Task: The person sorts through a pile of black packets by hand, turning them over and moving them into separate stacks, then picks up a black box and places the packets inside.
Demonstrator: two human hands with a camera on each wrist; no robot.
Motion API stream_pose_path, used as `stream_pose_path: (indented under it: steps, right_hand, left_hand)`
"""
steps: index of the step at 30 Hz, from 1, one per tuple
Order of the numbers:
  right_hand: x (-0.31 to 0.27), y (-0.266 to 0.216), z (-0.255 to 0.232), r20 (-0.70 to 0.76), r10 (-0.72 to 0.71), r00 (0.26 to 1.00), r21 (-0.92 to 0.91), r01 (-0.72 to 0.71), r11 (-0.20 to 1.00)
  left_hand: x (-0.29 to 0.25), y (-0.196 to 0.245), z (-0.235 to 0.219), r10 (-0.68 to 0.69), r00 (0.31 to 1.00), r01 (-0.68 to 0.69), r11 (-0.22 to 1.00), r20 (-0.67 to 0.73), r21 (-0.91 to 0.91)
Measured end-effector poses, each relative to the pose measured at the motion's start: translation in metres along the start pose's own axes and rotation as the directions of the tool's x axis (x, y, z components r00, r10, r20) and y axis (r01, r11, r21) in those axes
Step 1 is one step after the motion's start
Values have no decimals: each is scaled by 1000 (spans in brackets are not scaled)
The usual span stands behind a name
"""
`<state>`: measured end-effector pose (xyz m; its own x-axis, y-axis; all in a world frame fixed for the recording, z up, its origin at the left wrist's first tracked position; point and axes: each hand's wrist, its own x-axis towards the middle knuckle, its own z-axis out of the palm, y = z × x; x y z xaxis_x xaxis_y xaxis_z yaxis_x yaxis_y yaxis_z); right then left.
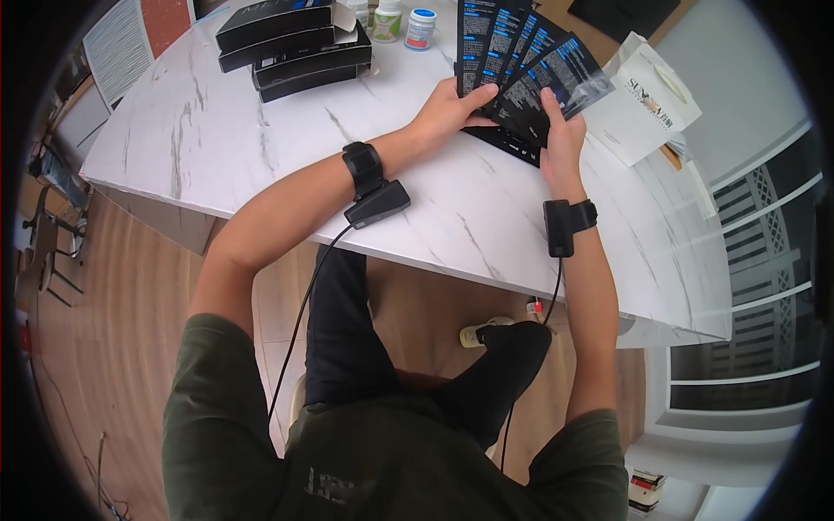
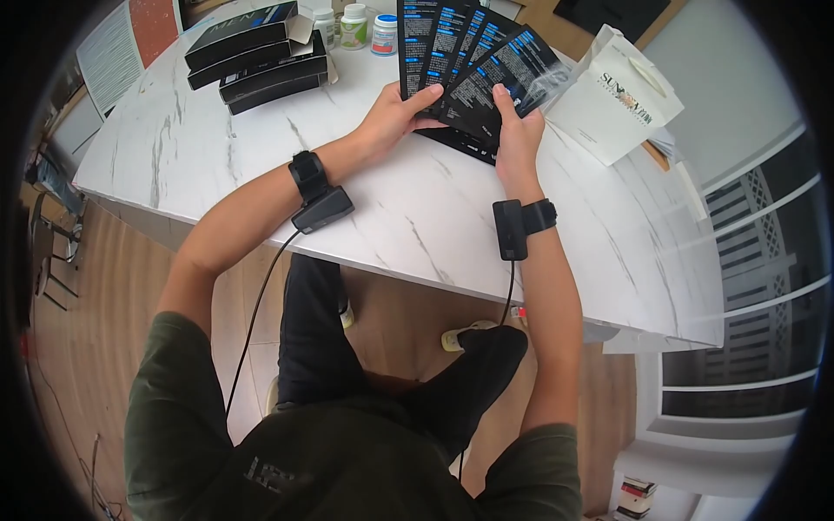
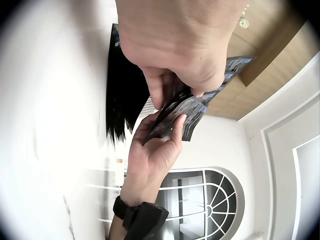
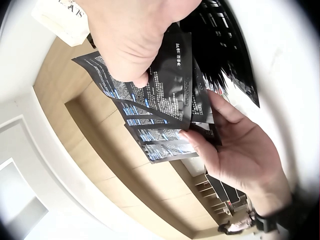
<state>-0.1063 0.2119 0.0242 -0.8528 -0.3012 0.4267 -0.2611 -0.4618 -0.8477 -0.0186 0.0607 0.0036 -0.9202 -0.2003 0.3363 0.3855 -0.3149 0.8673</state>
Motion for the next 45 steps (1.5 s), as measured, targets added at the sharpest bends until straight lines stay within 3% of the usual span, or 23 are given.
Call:
stream_pose_path:
  steps: [10,19,23,25,28,30,32,33,35,38,39,45]
  right_hand:
    - [-2,2,2,14,6,1000,-10,-6,1000]
    - [-1,-5,1,46,82,996,-51,-79,996]
    - [-2,-1,0,59,101,993,-4,-101,995]
    - [-3,0,1,89,109,990,-72,-103,992]
    - [1,-7,2,24,115,993,-146,-110,983]
    - [13,2,-16,47,21,999,-65,-17,998]
    - [26,1,-35,-4,-174,985,-355,161,921]
    - [35,3,-50,4,-284,959,-562,237,793]
    - [44,16,-79,85,-467,880,-869,295,397]
    - [46,29,-98,-48,-209,977,-961,12,277]
    - [45,32,-100,-113,-2,994,-916,-103,387]
    - [56,42,-117,-66,-28,997,-907,-48,419]
  left_hand:
    - [1,-3,0,-55,998,57,997,37,-55]
    - [2,0,-5,18,992,-2,992,-124,129]
    - [-1,4,0,-17,999,18,999,-34,42]
    - [-2,1,2,-35,999,35,999,7,38]
    - [-1,-1,0,21,999,-20,999,-36,27]
    - [-2,1,-4,33,994,-26,998,-109,62]
    - [0,4,-6,52,984,-37,995,-172,92]
    - [0,4,-7,65,978,-45,994,-200,104]
    - [3,1,-11,83,967,-50,989,-241,140]
    - [4,2,-9,111,953,-67,985,-283,161]
    - [2,3,-7,107,951,-64,986,-291,152]
    - [7,-2,-15,133,944,-67,974,-303,217]
